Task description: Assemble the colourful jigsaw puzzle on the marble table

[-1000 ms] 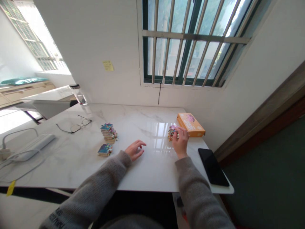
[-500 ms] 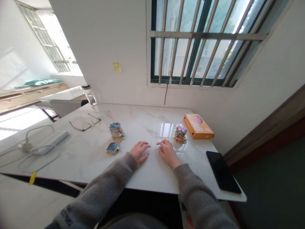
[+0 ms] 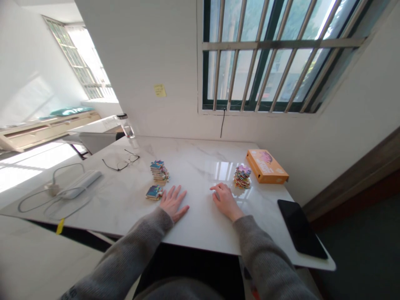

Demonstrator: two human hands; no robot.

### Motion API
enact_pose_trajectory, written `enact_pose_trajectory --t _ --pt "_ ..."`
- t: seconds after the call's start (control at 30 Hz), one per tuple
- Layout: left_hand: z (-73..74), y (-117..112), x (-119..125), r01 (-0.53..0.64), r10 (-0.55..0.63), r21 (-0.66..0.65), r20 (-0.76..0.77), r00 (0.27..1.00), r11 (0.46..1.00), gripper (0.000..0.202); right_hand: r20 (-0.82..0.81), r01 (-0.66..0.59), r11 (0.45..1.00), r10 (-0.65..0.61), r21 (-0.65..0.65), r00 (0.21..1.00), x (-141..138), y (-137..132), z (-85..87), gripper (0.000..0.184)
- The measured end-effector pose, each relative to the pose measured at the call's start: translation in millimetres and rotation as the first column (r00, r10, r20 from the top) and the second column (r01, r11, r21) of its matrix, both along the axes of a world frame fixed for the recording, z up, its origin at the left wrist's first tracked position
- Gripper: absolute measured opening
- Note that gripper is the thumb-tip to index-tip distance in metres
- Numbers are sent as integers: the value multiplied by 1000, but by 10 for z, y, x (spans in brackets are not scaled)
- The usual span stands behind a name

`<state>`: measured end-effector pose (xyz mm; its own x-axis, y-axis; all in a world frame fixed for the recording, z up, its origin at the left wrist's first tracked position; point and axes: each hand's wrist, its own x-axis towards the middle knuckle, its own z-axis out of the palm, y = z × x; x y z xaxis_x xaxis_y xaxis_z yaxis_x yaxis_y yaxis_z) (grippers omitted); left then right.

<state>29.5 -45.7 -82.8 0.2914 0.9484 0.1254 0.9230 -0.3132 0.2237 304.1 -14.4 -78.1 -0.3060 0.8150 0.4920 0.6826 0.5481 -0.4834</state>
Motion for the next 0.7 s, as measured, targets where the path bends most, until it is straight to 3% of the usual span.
enact_pose_trajectory --t 0.47,0.7 --pt "-43 25 -282 -58 56 63 24 998 996 58 43 -1 1000 2 -25 999 11 -1 -19 25" --pt "74 -100 -331 150 -175 235 89 981 960 40 122 13 999 -8 -38 993 -7 -16 -5 23"
